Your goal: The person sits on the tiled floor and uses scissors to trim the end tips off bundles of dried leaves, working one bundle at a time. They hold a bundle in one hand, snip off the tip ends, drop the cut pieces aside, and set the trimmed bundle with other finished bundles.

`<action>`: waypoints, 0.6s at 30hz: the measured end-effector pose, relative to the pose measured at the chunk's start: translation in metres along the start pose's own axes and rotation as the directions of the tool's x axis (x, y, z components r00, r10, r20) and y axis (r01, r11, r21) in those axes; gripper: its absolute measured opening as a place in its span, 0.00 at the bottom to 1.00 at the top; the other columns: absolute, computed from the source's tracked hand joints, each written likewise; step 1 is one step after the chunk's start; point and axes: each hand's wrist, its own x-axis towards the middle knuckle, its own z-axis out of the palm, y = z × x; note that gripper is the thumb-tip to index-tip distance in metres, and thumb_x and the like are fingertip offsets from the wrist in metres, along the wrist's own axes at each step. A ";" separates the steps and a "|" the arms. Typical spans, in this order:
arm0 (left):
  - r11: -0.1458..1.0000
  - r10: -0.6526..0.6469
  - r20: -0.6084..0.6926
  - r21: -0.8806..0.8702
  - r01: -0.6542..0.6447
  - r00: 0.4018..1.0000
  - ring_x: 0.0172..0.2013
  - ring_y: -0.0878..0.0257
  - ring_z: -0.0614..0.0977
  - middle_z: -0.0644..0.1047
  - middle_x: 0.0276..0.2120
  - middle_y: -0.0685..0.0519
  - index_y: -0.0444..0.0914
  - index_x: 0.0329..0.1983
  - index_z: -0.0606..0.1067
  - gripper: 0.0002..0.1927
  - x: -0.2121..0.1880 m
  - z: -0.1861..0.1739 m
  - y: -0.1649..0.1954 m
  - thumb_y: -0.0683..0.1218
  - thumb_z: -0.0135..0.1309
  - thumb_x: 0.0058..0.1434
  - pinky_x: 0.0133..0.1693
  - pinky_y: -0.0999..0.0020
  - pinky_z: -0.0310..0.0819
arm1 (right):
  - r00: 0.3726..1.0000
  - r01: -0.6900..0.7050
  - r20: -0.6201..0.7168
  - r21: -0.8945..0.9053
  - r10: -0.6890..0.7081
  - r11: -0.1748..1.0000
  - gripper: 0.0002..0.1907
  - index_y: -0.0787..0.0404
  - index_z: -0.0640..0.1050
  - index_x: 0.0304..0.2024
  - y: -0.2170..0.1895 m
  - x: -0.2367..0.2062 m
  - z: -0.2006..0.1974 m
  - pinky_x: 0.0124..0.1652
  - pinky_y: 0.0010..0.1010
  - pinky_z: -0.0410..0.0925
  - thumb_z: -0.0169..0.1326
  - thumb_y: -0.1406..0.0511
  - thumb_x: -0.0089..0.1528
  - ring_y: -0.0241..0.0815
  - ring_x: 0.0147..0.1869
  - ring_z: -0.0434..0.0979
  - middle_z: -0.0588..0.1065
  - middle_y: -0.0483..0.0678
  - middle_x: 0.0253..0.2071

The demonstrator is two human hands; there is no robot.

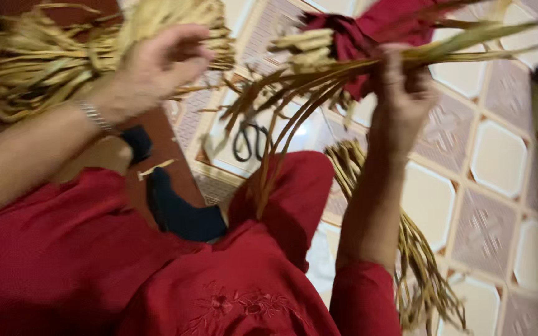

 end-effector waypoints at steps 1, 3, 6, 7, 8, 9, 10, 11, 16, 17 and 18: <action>0.999 -0.047 0.007 0.019 0.047 0.999 0.59 0.57 0.78 0.75 0.58 0.45 0.33 0.72 0.63 0.25 -0.004 -0.001 0.003 0.44 0.50 0.75 0.59 0.66 0.78 | 0.998 0.021 -0.055 -0.006 -0.022 1.000 0.06 0.66 0.80 0.48 -0.016 -0.001 -0.021 0.31 0.27 0.67 0.59 0.68 0.73 0.34 0.35 0.75 0.79 0.48 0.41; 0.993 -0.097 0.019 0.065 0.095 0.995 0.55 0.57 0.79 0.75 0.57 0.44 0.31 0.72 0.63 0.24 -0.009 -0.005 0.008 0.44 0.48 0.76 0.56 0.65 0.79 | 0.983 0.079 -0.165 -0.015 -0.081 0.997 0.07 0.67 0.80 0.50 -0.048 -0.007 -0.064 0.30 0.29 0.69 0.58 0.68 0.74 0.36 0.34 0.75 0.80 0.51 0.43; 0.989 -0.098 -0.011 0.114 0.099 0.995 0.53 0.56 0.79 0.75 0.52 0.42 0.28 0.68 0.63 0.22 -0.016 -0.007 0.012 0.44 0.44 0.75 0.52 0.64 0.80 | 0.949 0.159 -0.269 -0.043 -0.165 0.986 0.07 0.67 0.78 0.53 -0.077 -0.033 -0.120 0.32 0.30 0.71 0.58 0.68 0.75 0.36 0.34 0.75 0.80 0.54 0.47; 0.985 -0.107 -0.041 0.134 0.112 0.993 0.53 0.56 0.79 0.75 0.52 0.42 0.28 0.68 0.63 0.21 -0.021 -0.006 0.010 0.43 0.44 0.76 0.52 0.63 0.79 | 0.946 0.168 -0.269 -0.072 -0.182 0.983 0.07 0.66 0.77 0.53 -0.083 -0.050 -0.137 0.33 0.31 0.72 0.59 0.68 0.76 0.35 0.35 0.75 0.79 0.52 0.46; 0.980 -0.116 -0.073 0.153 0.126 0.991 0.52 0.55 0.79 0.74 0.51 0.41 0.28 0.68 0.62 0.21 -0.027 -0.006 0.006 0.43 0.43 0.77 0.52 0.62 0.79 | 0.932 0.143 -0.320 -0.101 -0.168 0.985 0.08 0.65 0.77 0.53 -0.085 -0.068 -0.152 0.35 0.30 0.72 0.59 0.67 0.75 0.36 0.36 0.75 0.78 0.51 0.46; 0.975 -0.122 -0.107 0.171 0.140 0.987 0.52 0.54 0.79 0.74 0.51 0.40 0.29 0.69 0.62 0.20 -0.029 -0.005 0.001 0.42 0.42 0.77 0.52 0.62 0.78 | 0.916 0.115 -0.370 -0.126 -0.154 0.985 0.09 0.65 0.77 0.53 -0.086 -0.088 -0.168 0.36 0.30 0.73 0.60 0.66 0.75 0.36 0.37 0.75 0.77 0.51 0.46; 0.985 -0.118 -0.114 0.115 0.131 0.986 0.52 0.54 0.78 0.74 0.51 0.40 0.30 0.70 0.62 0.20 -0.029 -0.005 -0.008 0.42 0.42 0.77 0.52 0.61 0.78 | 0.877 0.052 -0.467 -0.139 -0.112 0.989 0.10 0.65 0.76 0.53 -0.081 -0.108 -0.181 0.37 0.29 0.73 0.60 0.66 0.74 0.36 0.37 0.76 0.77 0.50 0.48; 0.991 -0.114 -0.123 0.060 0.122 0.986 0.53 0.54 0.78 0.73 0.51 0.40 0.30 0.70 0.61 0.21 -0.028 -0.005 -0.017 0.42 0.42 0.77 0.52 0.60 0.78 | 0.851 -0.006 -0.522 -0.119 -0.057 0.993 0.11 0.66 0.77 0.51 -0.071 -0.127 -0.192 0.38 0.30 0.75 0.60 0.64 0.72 0.37 0.36 0.75 0.75 0.49 0.42; 0.991 -0.131 -0.092 0.012 0.132 0.987 0.53 0.55 0.78 0.73 0.51 0.41 0.33 0.73 0.59 0.23 -0.016 -0.003 -0.074 0.43 0.42 0.77 0.51 0.60 0.79 | 0.404 -0.127 -0.866 0.266 0.295 0.956 0.08 0.65 0.81 0.40 -0.035 -0.236 -0.243 0.34 0.25 0.74 0.58 0.65 0.68 0.37 0.31 0.77 0.78 0.51 0.33; 0.990 -0.139 -0.089 0.018 0.142 0.986 0.53 0.55 0.78 0.73 0.51 0.42 0.33 0.73 0.59 0.23 -0.015 -0.002 -0.082 0.43 0.42 0.77 0.51 0.60 0.79 | 0.352 -0.077 -0.889 0.285 0.293 0.955 0.08 0.66 0.81 0.40 -0.030 -0.255 -0.253 0.33 0.26 0.75 0.58 0.65 0.68 0.38 0.31 0.77 0.79 0.53 0.34; 0.988 -0.151 -0.092 0.024 0.154 0.984 0.53 0.55 0.78 0.73 0.50 0.42 0.33 0.73 0.59 0.23 -0.015 -0.003 -0.088 0.43 0.43 0.77 0.51 0.60 0.79 | 0.300 -0.024 -0.907 0.302 0.295 0.953 0.08 0.66 0.81 0.39 -0.024 -0.271 -0.261 0.32 0.27 0.75 0.58 0.65 0.67 0.38 0.31 0.77 0.80 0.54 0.34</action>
